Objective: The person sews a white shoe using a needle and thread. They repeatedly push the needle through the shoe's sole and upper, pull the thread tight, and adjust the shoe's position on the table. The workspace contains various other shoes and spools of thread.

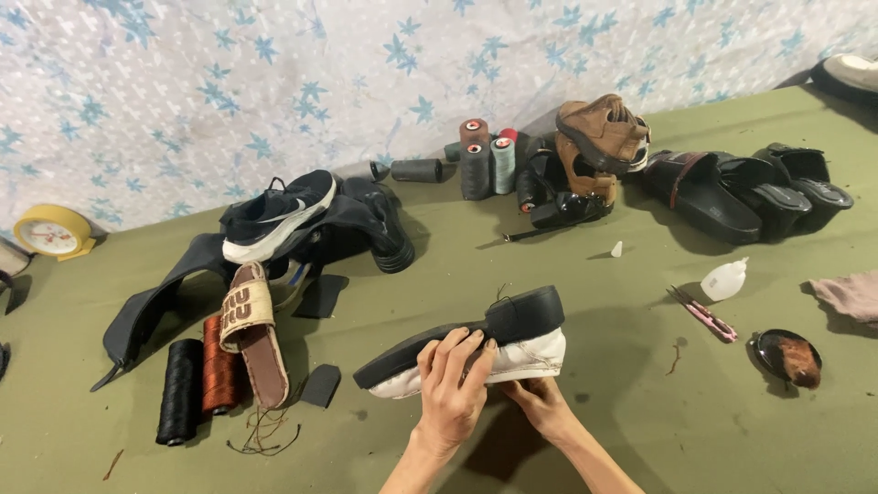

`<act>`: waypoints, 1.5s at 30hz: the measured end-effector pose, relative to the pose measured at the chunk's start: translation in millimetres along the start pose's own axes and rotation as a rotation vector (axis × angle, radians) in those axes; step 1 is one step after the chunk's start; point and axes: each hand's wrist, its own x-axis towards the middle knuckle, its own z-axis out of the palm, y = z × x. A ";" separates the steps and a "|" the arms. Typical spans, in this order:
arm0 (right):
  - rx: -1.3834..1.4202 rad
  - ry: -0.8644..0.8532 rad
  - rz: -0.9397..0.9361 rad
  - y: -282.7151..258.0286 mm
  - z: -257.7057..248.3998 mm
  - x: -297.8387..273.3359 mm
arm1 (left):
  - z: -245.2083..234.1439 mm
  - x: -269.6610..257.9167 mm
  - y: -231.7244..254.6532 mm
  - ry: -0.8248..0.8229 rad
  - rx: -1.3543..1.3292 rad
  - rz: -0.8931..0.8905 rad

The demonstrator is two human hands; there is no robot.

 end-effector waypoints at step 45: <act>-0.233 0.100 0.052 20.2 -5.4 -0.3 | 20.6 -32.5 -21.2 -0.031 -0.260 -0.174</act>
